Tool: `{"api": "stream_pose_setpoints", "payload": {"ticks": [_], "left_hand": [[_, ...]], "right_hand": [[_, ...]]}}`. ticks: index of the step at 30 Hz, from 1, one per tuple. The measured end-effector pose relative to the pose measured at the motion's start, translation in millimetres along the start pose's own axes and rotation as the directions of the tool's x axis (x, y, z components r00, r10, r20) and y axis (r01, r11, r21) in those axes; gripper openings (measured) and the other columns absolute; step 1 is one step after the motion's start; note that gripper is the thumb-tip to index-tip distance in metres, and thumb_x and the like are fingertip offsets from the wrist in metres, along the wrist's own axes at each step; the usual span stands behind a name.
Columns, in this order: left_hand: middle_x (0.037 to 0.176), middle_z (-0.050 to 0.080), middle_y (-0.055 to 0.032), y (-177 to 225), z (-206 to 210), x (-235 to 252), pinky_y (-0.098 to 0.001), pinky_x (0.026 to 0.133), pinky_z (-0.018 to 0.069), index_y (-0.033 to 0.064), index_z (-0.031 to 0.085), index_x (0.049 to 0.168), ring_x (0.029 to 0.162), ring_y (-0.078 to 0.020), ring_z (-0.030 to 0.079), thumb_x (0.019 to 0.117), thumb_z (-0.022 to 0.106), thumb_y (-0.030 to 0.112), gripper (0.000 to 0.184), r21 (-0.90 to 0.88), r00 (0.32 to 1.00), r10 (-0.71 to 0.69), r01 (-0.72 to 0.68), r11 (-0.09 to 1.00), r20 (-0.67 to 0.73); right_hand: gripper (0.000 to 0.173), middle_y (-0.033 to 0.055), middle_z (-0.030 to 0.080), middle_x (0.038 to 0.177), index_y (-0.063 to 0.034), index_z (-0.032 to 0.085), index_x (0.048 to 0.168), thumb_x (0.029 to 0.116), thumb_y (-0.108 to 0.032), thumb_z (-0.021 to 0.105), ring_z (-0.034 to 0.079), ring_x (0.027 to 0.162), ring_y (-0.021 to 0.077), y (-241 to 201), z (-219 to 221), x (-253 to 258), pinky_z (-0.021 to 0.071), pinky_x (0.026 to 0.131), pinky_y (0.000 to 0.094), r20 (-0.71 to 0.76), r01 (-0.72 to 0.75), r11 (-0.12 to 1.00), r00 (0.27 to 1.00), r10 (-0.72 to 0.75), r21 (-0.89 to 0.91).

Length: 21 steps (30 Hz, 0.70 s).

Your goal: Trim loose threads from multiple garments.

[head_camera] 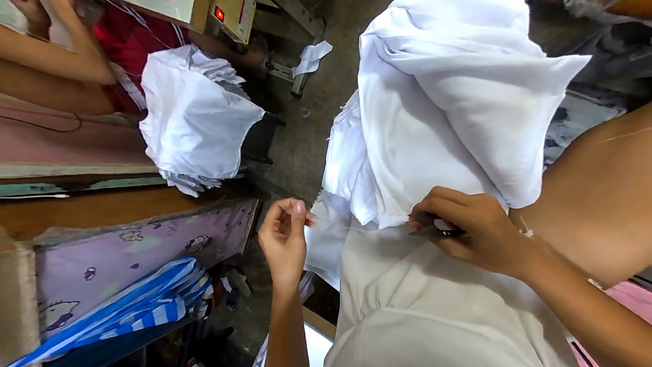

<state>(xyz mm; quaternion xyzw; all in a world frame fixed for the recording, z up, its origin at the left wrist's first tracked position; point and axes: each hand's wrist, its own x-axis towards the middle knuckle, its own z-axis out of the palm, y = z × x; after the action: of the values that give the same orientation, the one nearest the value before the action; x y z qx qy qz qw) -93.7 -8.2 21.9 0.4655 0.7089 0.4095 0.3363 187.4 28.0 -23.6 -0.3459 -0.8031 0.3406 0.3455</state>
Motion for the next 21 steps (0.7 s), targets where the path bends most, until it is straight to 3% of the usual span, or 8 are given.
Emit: {"api": "stream_pose_setpoints", "payload": {"ticks": [2,3,5,7,9,14,18,21], "left_hand": [[0.123,0.065,-0.0075,-7,-2,1,-0.028,0.095,0.0521,-0.0011,0.067,0.114,0.113,-0.009,0.061,0.0928,0.073,0.027,0.036,0.227,0.976,0.205,-0.217,0.949,0.075],[0.13,0.061,-0.0092,-6,3,-2,-0.0301,0.097,0.0524,0.0001,0.065,0.12,0.119,-0.0114,0.059,0.0872,0.078,0.04,0.053,0.201,0.96,0.243,-0.267,0.942,0.137],[0.12,0.066,0.001,-2,26,-13,-0.0278,0.09,0.0582,0.0091,0.06,0.123,0.107,-0.0058,0.066,0.0764,0.086,0.048,0.066,0.05,0.942,0.272,-0.286,0.957,0.195],[0.102,0.07,-0.0007,1,54,-25,-0.0247,0.085,0.0592,0.0032,0.059,0.114,0.093,-0.0042,0.069,0.0781,0.088,0.027,0.052,-0.053,0.935,0.313,-0.309,0.95,0.165],[0.089,0.072,-0.0039,0,75,-30,-0.0206,0.082,0.0579,-0.0043,0.064,0.103,0.085,-0.0018,0.069,0.0817,0.076,0.006,0.027,-0.064,0.931,0.357,-0.353,0.934,0.073],[0.093,0.075,-0.0029,8,73,-15,-0.0196,0.085,0.0577,-0.0077,0.072,0.103,0.088,0.0015,0.069,0.0927,0.067,0.0,0.014,-0.179,0.904,0.325,-0.283,0.942,0.278],[0.084,0.073,0.0095,7,67,3,-0.0144,0.072,0.0545,0.0008,0.058,0.119,0.075,0.007,0.065,0.0912,0.066,-0.003,0.029,-0.226,0.875,0.232,-0.146,0.963,0.425],[0.085,0.075,0.0041,3,67,8,-0.0173,0.074,0.0584,-0.0018,0.069,0.103,0.077,0.0032,0.069,0.0888,0.072,0.0,0.014,-0.186,0.879,0.315,-0.263,0.947,0.358]], "right_hand": [[0.018,0.0068,0.065,0.089,-0.0041,0.071,0.095,0.0943,-0.02,0.061,0.051,0.063,0.0055,-3,-1,4,0.0379,0.051,0.0177,-0.022,-0.003,1.0,1.0,0.004,0.023],[0.018,0.0074,0.066,0.093,-0.0041,0.07,0.095,0.0949,-0.02,0.062,0.051,0.063,0.0046,-5,-1,7,0.0375,0.051,0.0169,-0.027,0.004,1.0,1.0,-0.003,0.029],[0.017,0.0076,0.069,0.097,-0.0043,0.069,0.094,0.0954,-0.02,0.062,0.053,0.063,0.0038,-7,0,14,0.0383,0.051,0.0168,-0.028,0.03,0.999,0.999,-0.029,0.037],[0.015,0.0081,0.071,0.101,-0.0049,0.068,0.093,0.0947,-0.018,0.061,0.055,0.063,0.0055,-8,2,20,0.0392,0.05,0.0189,-0.024,0.059,0.998,0.998,-0.059,0.029],[0.012,0.0089,0.073,0.107,-0.005,0.068,0.093,0.0918,-0.013,0.06,0.055,0.06,0.0073,-10,2,25,0.039,0.048,0.0218,-0.008,0.078,0.997,0.997,-0.078,0.002],[0.023,0.0043,0.064,0.075,-0.0029,0.067,0.106,0.085,-0.006,0.059,0.059,0.056,0.0146,-11,-19,45,0.0453,0.046,0.0311,0.074,0.009,0.997,0.997,-0.003,-0.074],[0.017,-0.0022,0.062,0.073,-0.0102,0.069,0.105,0.0975,-0.024,0.063,0.056,0.061,0.0077,11,-34,68,0.0457,0.054,0.0276,0.303,-0.154,0.985,0.945,0.123,0.08],[0.018,-0.0035,0.06,0.069,-0.0088,0.073,0.094,0.0974,-0.025,0.067,0.051,0.059,0.0026,24,-41,82,0.0394,0.054,0.0229,0.457,-0.213,0.963,0.882,0.117,0.164]]}}
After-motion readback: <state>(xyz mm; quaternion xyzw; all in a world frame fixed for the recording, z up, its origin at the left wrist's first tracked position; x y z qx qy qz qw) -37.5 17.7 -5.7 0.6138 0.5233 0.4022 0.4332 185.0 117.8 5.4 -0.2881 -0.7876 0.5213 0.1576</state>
